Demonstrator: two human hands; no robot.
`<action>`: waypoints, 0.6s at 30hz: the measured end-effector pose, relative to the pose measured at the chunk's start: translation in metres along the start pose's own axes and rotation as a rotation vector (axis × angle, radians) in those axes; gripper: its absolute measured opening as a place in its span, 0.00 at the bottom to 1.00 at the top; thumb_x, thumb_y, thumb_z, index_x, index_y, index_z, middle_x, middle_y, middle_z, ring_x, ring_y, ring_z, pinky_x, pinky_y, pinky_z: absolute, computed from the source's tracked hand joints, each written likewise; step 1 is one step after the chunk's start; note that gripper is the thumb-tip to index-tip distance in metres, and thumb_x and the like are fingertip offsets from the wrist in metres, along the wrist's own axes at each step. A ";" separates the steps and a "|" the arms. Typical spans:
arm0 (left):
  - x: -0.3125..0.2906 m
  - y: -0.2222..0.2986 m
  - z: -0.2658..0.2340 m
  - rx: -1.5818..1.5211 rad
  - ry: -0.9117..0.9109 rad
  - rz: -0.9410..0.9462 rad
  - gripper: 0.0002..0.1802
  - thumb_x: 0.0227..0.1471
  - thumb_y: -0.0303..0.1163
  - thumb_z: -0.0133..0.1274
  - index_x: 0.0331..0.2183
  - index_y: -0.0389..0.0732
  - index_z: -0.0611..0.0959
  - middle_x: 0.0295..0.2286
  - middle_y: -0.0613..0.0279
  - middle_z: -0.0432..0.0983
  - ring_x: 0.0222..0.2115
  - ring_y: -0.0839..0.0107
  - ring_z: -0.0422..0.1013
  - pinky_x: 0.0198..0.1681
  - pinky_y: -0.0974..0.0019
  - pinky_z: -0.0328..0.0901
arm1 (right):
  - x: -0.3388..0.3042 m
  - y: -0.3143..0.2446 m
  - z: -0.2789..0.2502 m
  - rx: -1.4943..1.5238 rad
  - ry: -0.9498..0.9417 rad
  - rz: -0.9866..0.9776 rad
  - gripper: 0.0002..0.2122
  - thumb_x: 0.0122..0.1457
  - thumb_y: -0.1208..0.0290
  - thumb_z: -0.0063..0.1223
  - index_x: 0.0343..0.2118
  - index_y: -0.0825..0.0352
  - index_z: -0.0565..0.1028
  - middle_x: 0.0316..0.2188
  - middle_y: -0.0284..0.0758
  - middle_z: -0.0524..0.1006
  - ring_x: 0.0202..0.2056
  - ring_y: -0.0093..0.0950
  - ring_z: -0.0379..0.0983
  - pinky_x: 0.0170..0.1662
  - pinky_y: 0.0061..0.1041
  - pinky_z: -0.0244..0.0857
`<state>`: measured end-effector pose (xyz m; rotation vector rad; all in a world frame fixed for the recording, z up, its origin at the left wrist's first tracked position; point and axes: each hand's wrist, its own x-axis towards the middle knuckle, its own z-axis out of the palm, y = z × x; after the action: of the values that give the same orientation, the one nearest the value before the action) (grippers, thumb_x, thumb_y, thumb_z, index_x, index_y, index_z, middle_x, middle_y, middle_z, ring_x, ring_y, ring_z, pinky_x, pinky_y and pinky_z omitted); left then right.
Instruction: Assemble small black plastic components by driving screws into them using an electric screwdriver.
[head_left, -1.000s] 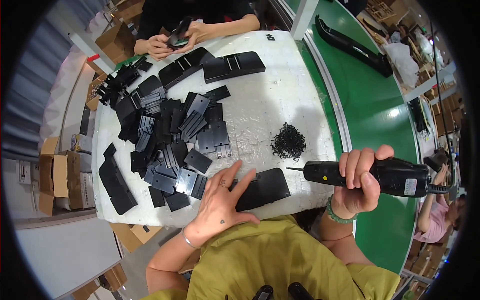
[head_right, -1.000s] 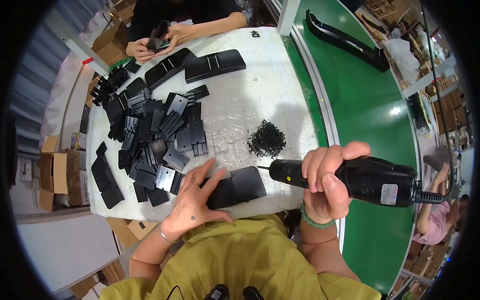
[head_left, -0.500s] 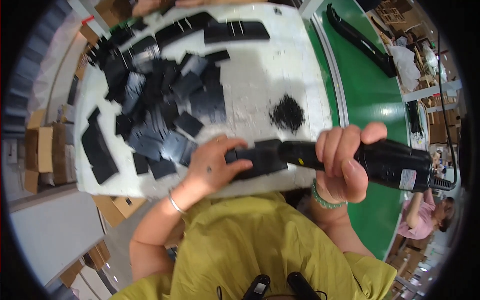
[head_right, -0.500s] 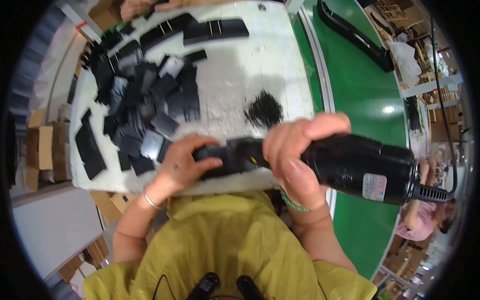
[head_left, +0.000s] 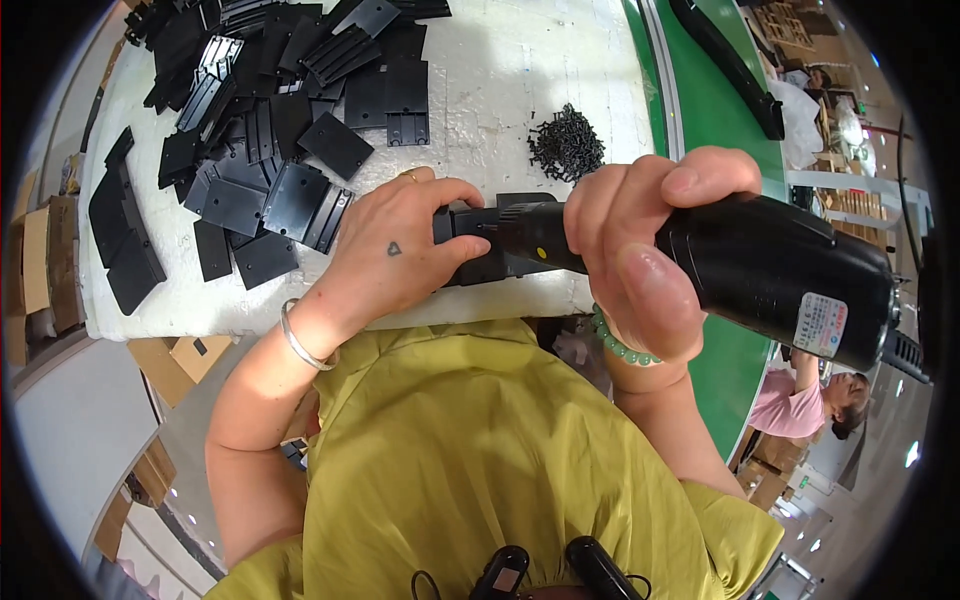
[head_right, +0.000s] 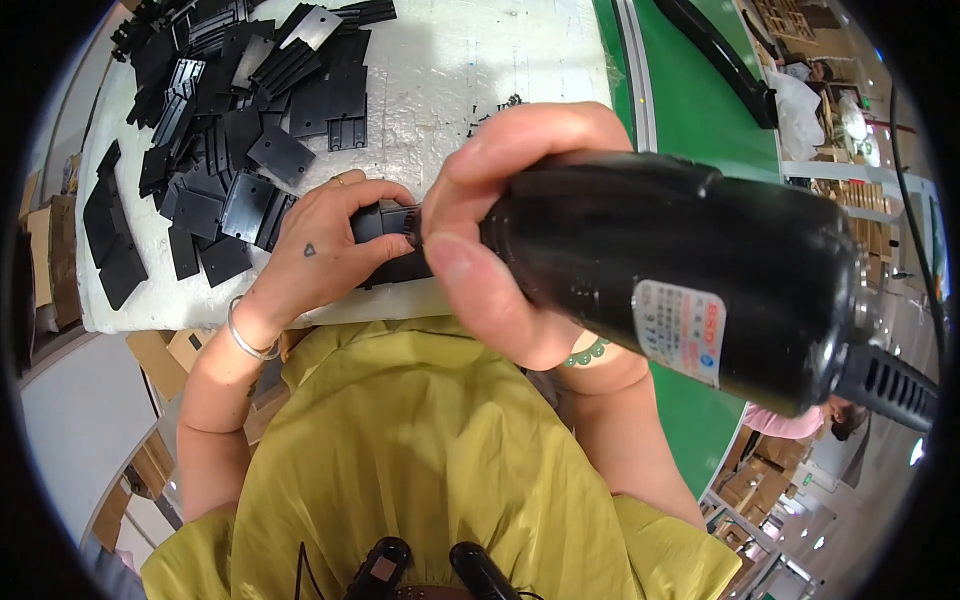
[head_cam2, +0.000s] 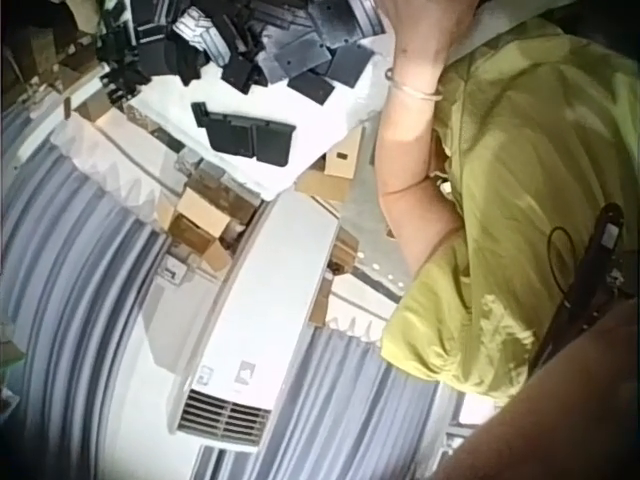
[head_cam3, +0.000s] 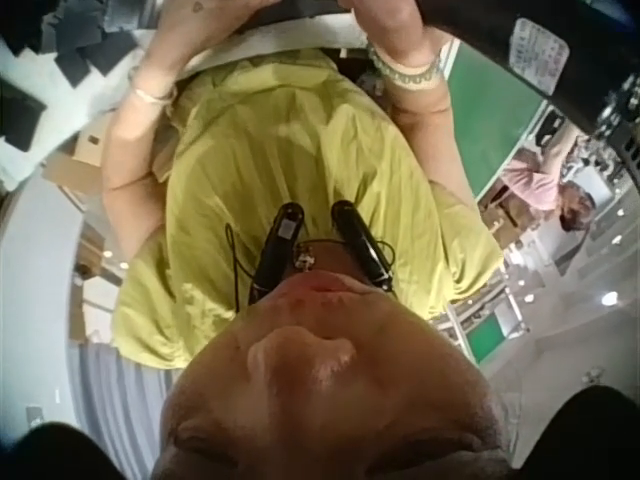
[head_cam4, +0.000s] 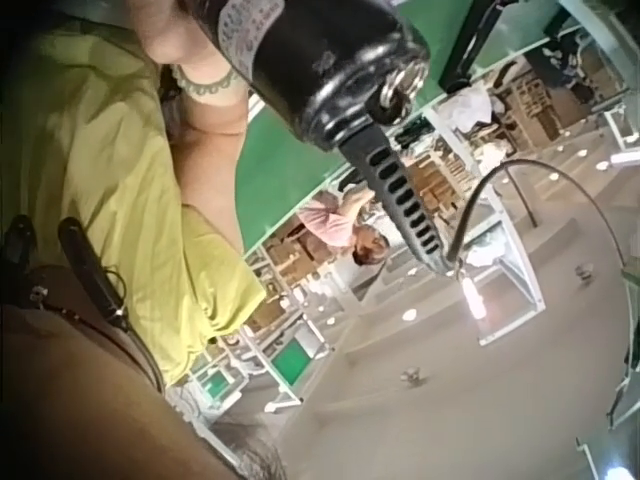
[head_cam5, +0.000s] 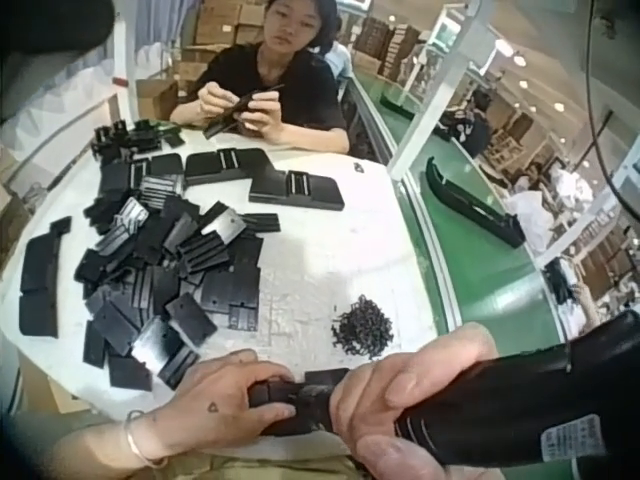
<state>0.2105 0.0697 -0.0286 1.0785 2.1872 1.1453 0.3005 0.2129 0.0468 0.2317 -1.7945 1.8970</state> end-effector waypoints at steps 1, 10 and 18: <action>0.000 -0.001 0.001 -0.009 0.001 0.000 0.15 0.37 0.37 0.60 0.32 0.44 0.79 0.22 0.59 0.67 0.26 0.59 0.67 0.30 0.61 0.60 | 0.002 0.000 0.002 -0.033 -0.028 0.022 0.17 0.47 0.75 0.51 0.40 0.62 0.61 0.16 0.28 0.63 0.16 0.20 0.58 0.23 0.22 0.55; -0.001 -0.001 0.002 -0.038 -0.010 -0.037 0.14 0.38 0.37 0.59 0.31 0.44 0.79 0.23 0.60 0.69 0.29 0.60 0.68 0.34 0.60 0.61 | 0.011 0.000 0.017 0.000 -0.095 0.068 0.14 0.45 0.78 0.53 0.29 0.61 0.58 0.14 0.28 0.63 0.14 0.20 0.56 0.21 0.21 0.55; -0.003 -0.008 0.004 -0.086 0.080 0.070 0.13 0.38 0.36 0.58 0.29 0.43 0.78 0.22 0.61 0.67 0.29 0.61 0.68 0.33 0.60 0.61 | 0.013 0.001 0.023 -0.014 -0.115 0.075 0.13 0.44 0.79 0.50 0.29 0.61 0.58 0.13 0.28 0.63 0.12 0.20 0.57 0.21 0.22 0.55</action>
<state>0.2113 0.0666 -0.0376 1.0972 2.1541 1.3219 0.2835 0.1938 0.0548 0.2772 -1.9163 1.9579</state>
